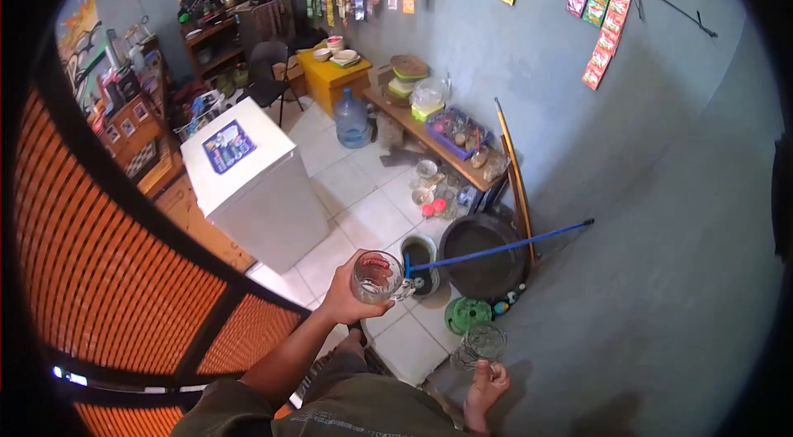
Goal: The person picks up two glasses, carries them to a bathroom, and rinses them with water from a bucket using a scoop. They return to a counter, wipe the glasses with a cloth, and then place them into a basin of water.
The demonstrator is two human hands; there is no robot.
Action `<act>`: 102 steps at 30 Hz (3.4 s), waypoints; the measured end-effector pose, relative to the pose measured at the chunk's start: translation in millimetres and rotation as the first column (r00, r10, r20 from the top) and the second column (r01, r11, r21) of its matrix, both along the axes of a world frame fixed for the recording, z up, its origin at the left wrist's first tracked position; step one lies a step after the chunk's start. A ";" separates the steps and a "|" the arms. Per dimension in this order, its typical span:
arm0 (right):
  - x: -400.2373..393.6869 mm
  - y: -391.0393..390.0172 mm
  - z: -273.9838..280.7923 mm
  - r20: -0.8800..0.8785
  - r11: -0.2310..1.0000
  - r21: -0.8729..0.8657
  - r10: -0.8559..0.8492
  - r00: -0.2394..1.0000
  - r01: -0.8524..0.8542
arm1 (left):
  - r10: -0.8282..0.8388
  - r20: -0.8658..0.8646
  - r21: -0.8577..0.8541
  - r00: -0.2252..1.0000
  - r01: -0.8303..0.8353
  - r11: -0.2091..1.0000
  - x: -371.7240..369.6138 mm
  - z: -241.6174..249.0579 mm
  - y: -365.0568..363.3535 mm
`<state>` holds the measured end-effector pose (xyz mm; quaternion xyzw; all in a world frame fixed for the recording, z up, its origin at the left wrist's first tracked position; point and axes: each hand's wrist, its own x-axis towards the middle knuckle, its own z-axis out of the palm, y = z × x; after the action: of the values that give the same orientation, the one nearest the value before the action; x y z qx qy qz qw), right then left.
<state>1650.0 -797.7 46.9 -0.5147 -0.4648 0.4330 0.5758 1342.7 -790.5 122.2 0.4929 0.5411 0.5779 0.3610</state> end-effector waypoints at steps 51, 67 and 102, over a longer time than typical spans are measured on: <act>-819.7 581.2 95.5 -0.138 0.317 0.070 0.942 0.305 -0.946 | 0.781 0.191 0.083 0.595 -0.802 0.591 -648.8 3.9 306.7; -1053.2 697.4 76.6 0.160 0.049 0.088 0.985 0.063 -0.995 | 0.860 0.216 0.065 0.462 -0.886 0.460 -811.7 -13.3 415.7; -1556.6 634.3 44.9 -0.216 -0.122 -0.003 0.969 -0.119 -0.992 | 0.889 0.211 0.182 0.407 -0.910 0.373 -1229.8 -7.3 461.8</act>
<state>93.4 -163.4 91.8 -0.0096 -0.6127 0.7888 0.0475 112.9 -328.7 114.9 0.1406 0.6236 0.7666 -0.0610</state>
